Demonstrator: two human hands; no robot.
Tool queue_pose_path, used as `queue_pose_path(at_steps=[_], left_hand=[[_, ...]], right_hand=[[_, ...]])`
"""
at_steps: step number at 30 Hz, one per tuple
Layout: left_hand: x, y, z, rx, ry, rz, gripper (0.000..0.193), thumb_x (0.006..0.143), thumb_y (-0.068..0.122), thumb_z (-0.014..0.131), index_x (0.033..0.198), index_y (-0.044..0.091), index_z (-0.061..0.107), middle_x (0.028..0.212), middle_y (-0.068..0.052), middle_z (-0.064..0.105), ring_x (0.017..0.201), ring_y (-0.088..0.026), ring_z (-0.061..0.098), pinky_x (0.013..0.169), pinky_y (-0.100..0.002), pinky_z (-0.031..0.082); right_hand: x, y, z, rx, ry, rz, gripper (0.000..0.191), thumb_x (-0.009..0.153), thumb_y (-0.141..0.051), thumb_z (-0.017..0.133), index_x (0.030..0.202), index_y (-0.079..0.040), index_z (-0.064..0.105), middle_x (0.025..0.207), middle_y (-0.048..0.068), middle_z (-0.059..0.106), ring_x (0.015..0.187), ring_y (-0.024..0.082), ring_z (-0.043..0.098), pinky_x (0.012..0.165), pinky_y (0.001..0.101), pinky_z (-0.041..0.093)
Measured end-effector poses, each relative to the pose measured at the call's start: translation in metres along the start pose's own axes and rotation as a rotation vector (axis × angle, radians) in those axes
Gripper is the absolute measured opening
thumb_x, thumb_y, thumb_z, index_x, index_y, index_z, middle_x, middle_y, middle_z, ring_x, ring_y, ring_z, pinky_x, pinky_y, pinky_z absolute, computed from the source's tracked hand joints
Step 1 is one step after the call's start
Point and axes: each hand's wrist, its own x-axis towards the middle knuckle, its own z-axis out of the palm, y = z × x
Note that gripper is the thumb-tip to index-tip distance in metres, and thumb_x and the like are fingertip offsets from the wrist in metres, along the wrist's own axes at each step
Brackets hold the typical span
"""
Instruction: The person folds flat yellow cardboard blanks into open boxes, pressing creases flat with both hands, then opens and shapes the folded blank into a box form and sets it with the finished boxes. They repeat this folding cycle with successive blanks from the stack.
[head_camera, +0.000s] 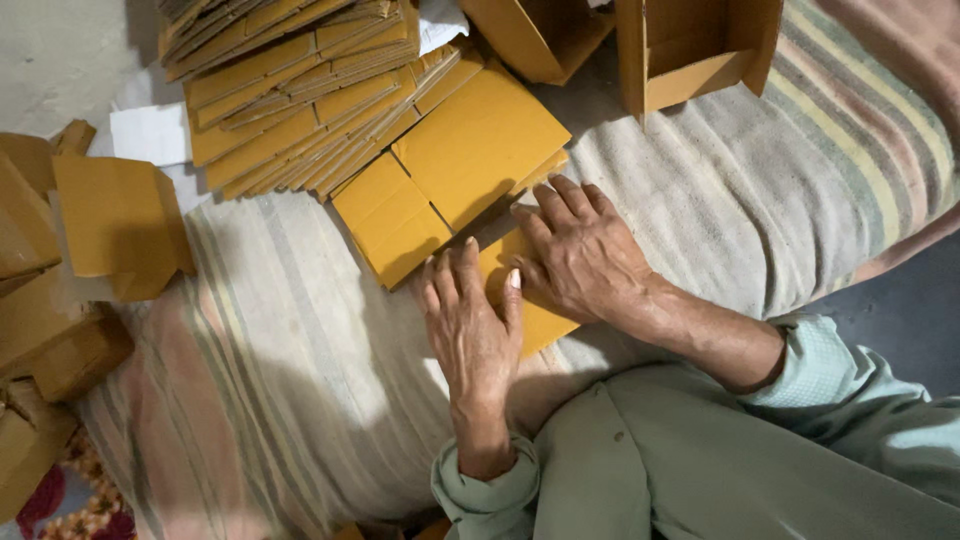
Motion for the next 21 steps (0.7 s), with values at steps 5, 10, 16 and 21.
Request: queue_pose_path(at_steps=[5, 10, 16, 21], left_hand=[[0.0, -0.003, -0.001, -0.125, -0.098, -0.107, 0.046, 0.094, 0.005, 0.062, 0.139, 0.001, 0.056, 0.138, -0.02, 0.057, 0.131, -0.039, 0.048, 0.111, -0.049, 0.04], [-0.001, -0.003, 0.001, -0.156, -0.096, -0.137, 0.051, 0.089, -0.001, 0.062, 0.139, 0.0, 0.056, 0.139, -0.019, 0.058, 0.133, -0.038, 0.048, 0.111, -0.049, 0.041], [-0.004, -0.002, -0.001, -0.109, -0.08, -0.125, 0.053, 0.098, 0.031, 0.065, 0.139, -0.002, 0.053, 0.139, -0.026, 0.052, 0.134, -0.045, 0.044, 0.112, -0.053, 0.038], [-0.014, 0.004, -0.002, -0.055, -0.093, -0.183, 0.053, 0.104, 0.033, 0.061, 0.15, 0.009, 0.05, 0.157, -0.031, 0.035, 0.142, -0.051, 0.036, 0.107, -0.055, 0.042]], right_hand=[[0.003, 0.001, -0.002, -0.121, -0.025, -0.016, 0.055, 0.089, -0.022, 0.063, 0.139, 0.0, 0.061, 0.142, 0.022, 0.06, 0.14, 0.037, 0.052, 0.119, 0.0506, 0.04], [-0.003, -0.005, -0.005, -0.064, -0.003, 0.002, 0.059, 0.086, -0.034, 0.063, 0.134, 0.0, 0.061, 0.139, 0.028, 0.057, 0.134, 0.043, 0.049, 0.108, 0.0566, 0.039], [-0.005, -0.006, -0.002, -0.064, -0.032, 0.009, 0.053, 0.086, -0.022, 0.061, 0.135, -0.005, 0.063, 0.142, 0.025, 0.056, 0.137, 0.041, 0.048, 0.107, 0.0515, 0.043], [-0.005, -0.002, 0.001, -0.078, -0.01, 0.02, 0.05, 0.088, -0.018, 0.06, 0.136, -0.005, 0.063, 0.143, 0.021, 0.058, 0.139, 0.037, 0.05, 0.11, 0.048, 0.044]])
